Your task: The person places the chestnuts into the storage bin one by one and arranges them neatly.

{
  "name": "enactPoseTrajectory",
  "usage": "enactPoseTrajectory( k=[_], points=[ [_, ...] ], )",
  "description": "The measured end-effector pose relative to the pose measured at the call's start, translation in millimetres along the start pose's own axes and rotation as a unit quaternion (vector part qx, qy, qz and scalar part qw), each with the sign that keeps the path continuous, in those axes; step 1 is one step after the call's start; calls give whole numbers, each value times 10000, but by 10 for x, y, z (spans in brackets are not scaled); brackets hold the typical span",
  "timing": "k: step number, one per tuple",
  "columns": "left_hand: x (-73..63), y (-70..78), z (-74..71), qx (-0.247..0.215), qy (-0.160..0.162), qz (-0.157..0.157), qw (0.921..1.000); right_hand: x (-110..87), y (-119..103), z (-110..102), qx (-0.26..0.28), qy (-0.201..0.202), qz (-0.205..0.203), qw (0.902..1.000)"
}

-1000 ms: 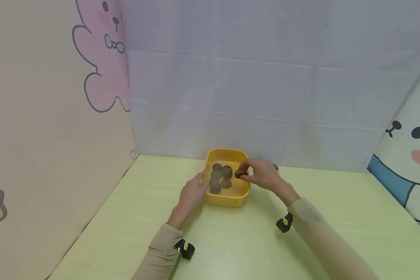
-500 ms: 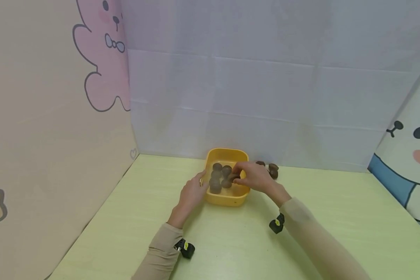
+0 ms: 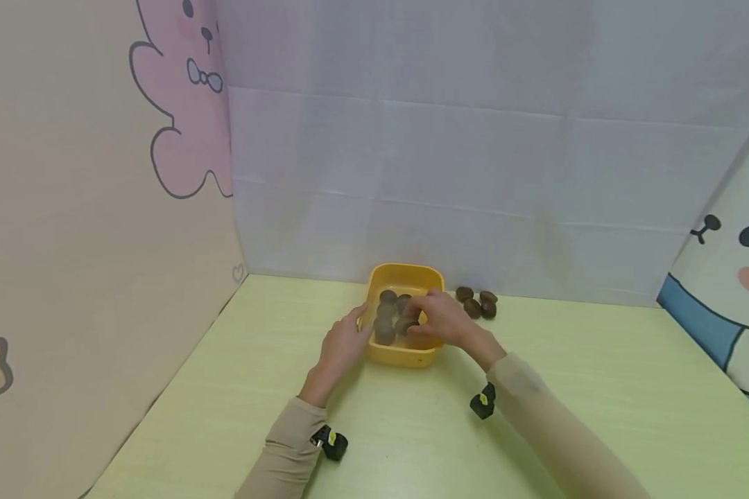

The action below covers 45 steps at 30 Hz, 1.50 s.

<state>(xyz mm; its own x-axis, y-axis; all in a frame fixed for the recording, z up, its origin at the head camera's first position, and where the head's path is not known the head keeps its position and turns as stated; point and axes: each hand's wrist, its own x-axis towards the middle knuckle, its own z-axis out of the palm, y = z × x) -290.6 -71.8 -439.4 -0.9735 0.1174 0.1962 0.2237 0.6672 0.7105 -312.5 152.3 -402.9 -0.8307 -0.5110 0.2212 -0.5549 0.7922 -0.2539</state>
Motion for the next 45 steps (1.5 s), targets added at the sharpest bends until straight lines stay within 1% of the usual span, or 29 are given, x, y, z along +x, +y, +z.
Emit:
enactPoseTrajectory(
  k=[4,9,13,17,20,25,29,31,33,35,37,41,43,45],
  points=[
    [-6,-2,0,-40,-30,-24,10000,5,-48,51,-28,-87,32,10000],
    [-5,-11,5,-89,-81,-61,9999,6,-80,120,-197,-329,361,9986],
    [0,-12,3,-71,-65,-51,9999,19,-95,149,-398,-346,550,9971],
    [9,-14,4,-49,-59,-94,9999,15,-120,132,-425,-374,647,9963],
    [12,-15,11,-39,-71,-101,9999,-2,-117,94,-389,-242,606,9971],
    [11,-17,17,-46,-69,-46,10000,-59,-47,2,-224,259,607,9976],
    [12,-12,8,-57,-75,-24,10000,-136,32,-79,-38,596,740,9955],
    [15,-10,5,-82,-97,-36,9999,-186,86,-101,58,697,793,9944],
    [17,-7,6,-109,-128,-61,9998,-251,134,-117,227,754,932,9925],
    [20,-8,11,-111,-152,-78,9998,-311,185,-126,411,873,1063,9896],
    [23,-5,17,-108,-162,-76,9998,-365,235,-141,668,1084,1206,9845],
    [33,2,32,-102,-158,-3,9998,-473,316,-208,1297,1507,1494,9686],
    [37,4,32,-91,-142,28,9999,-542,342,-249,1608,1584,1696,9593],
    [39,5,27,-100,-138,50,9998,-619,375,-272,1791,1601,1959,9507]
  ],
)
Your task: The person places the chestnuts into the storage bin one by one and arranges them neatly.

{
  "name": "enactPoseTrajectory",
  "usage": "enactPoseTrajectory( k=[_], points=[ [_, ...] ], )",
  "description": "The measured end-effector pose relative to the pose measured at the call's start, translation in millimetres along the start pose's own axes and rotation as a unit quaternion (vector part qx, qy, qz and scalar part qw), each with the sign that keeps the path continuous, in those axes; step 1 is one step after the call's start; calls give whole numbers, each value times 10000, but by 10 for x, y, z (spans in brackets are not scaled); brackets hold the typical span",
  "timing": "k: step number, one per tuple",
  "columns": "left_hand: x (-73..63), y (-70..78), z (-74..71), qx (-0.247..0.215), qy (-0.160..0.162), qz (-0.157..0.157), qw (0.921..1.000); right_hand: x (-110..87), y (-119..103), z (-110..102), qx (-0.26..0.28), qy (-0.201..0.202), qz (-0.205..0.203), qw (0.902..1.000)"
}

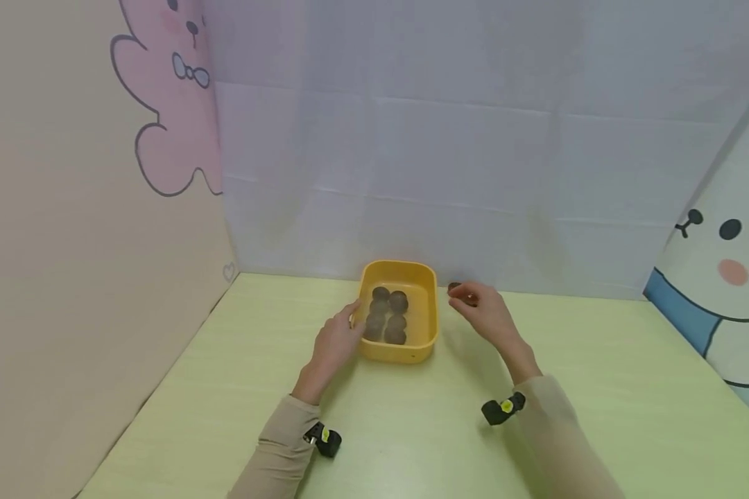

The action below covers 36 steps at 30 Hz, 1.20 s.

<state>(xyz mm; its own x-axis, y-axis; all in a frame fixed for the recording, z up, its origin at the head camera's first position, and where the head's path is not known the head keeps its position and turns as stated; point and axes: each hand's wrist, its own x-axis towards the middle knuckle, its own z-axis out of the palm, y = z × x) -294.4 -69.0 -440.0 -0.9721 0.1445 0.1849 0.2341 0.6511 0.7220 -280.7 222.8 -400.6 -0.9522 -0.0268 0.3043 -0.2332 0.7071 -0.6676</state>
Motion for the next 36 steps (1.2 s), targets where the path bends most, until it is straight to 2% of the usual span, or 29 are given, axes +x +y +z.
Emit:
enactPoseTrajectory(
  k=[4,11,15,19,25,32,36],
  points=[
    [6,4,-17,-1,24,21,10000,-97,99,-104,3,109,418,9991],
    [-4,-32,-88,94,85,-63,9999,-136,224,-175,-10,219,649,9977],
    [-24,-42,-152,51,27,-124,9999,-97,369,-123,120,52,823,9965],
    [-62,-79,-201,14,-10,-229,9997,-59,544,-18,156,-309,701,9969],
    [-90,-128,-173,-35,-67,-277,9996,-73,683,61,-45,-736,374,9966],
    [-94,-129,-193,-26,23,-285,9996,-76,656,68,-10,-575,471,9972],
    [-98,-124,-209,-50,13,-292,9996,-72,641,85,-77,-654,441,9969]
  ],
)
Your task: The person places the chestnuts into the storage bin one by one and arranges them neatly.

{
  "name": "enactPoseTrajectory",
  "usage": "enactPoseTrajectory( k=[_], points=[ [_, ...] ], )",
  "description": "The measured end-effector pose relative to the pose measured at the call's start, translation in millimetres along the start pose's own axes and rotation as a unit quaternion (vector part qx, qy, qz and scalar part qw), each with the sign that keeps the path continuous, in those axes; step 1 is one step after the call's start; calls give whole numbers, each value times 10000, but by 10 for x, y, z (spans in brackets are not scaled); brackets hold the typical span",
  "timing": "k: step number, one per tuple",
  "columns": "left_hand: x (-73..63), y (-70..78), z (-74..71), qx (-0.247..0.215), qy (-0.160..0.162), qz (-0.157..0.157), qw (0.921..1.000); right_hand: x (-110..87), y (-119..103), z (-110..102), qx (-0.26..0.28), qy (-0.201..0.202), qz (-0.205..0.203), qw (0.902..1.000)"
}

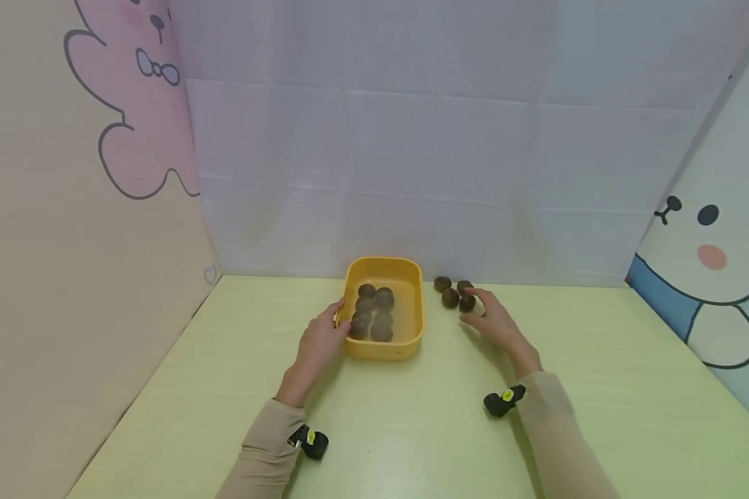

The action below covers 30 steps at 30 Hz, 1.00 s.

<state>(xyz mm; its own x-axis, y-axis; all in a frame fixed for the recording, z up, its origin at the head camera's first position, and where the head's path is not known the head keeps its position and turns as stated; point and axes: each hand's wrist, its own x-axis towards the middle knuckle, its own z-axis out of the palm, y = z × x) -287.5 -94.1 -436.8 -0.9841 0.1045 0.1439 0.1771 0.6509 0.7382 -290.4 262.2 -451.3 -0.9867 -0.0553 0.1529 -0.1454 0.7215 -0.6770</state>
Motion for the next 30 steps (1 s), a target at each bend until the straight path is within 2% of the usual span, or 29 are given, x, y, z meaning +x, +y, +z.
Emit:
enactPoseTrajectory(
  k=[8,16,21,30],
  points=[
    [13,-7,9,10,-59,6,10000,1,12,15,-359,320,171,9987],
    [24,-10,13,-37,16,6,10000,-15,-57,-31,-182,439,335,9983],
    [49,-11,55,-77,11,93,9999,-14,-76,-76,-94,656,273,9974],
    [24,-40,37,39,81,-31,10000,57,-144,-123,-24,692,130,9975]
  ],
)
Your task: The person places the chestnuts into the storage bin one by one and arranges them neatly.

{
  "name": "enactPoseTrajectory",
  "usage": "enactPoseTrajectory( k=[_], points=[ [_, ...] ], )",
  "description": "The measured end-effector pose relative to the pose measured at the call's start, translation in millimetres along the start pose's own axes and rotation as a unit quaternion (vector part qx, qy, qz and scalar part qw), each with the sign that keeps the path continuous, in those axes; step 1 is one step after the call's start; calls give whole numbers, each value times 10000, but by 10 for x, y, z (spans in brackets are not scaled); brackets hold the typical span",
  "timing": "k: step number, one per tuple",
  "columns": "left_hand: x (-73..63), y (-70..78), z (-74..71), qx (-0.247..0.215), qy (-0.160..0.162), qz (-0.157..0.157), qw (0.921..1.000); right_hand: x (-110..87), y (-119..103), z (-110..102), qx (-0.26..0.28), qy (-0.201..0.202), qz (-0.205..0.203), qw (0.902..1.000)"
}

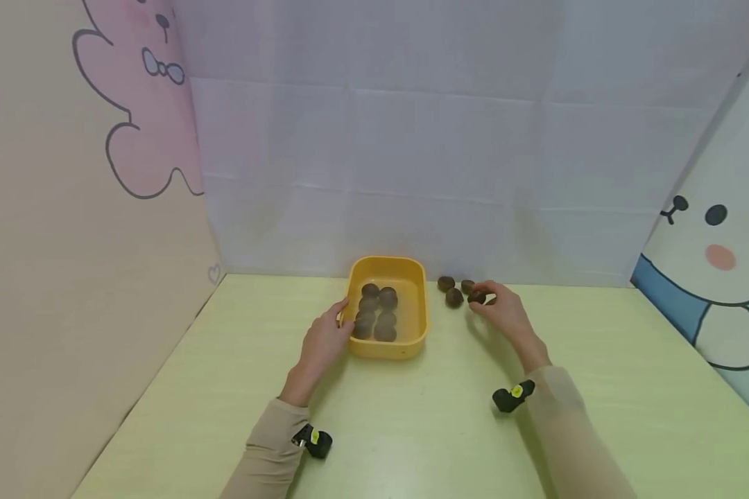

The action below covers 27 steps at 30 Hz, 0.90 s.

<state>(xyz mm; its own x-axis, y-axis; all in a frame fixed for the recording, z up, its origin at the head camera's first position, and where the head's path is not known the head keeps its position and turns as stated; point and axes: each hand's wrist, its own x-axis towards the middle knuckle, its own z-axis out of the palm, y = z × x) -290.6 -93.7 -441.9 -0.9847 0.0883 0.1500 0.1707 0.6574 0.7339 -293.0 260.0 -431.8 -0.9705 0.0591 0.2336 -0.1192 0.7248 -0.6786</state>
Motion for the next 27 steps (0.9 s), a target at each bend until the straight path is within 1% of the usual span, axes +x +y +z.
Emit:
enactPoseTrajectory(
  k=[7,15,21,23,27],
  points=[
    [-13,-3,-20,-27,-48,60,10000,123,-208,-30,19,-237,-232,9994],
    [-6,15,-12,-52,-59,41,10000,314,-574,-43,-262,-442,-592,9969],
    [-11,41,-14,-21,-11,67,10000,465,-765,78,-485,-620,-1009,9918],
    [-19,39,-18,-29,-26,74,10000,513,-806,137,-551,-692,-1172,9892],
    [-24,32,-25,-21,-42,79,10000,598,-853,258,-703,-909,-1371,9839]
  ],
)
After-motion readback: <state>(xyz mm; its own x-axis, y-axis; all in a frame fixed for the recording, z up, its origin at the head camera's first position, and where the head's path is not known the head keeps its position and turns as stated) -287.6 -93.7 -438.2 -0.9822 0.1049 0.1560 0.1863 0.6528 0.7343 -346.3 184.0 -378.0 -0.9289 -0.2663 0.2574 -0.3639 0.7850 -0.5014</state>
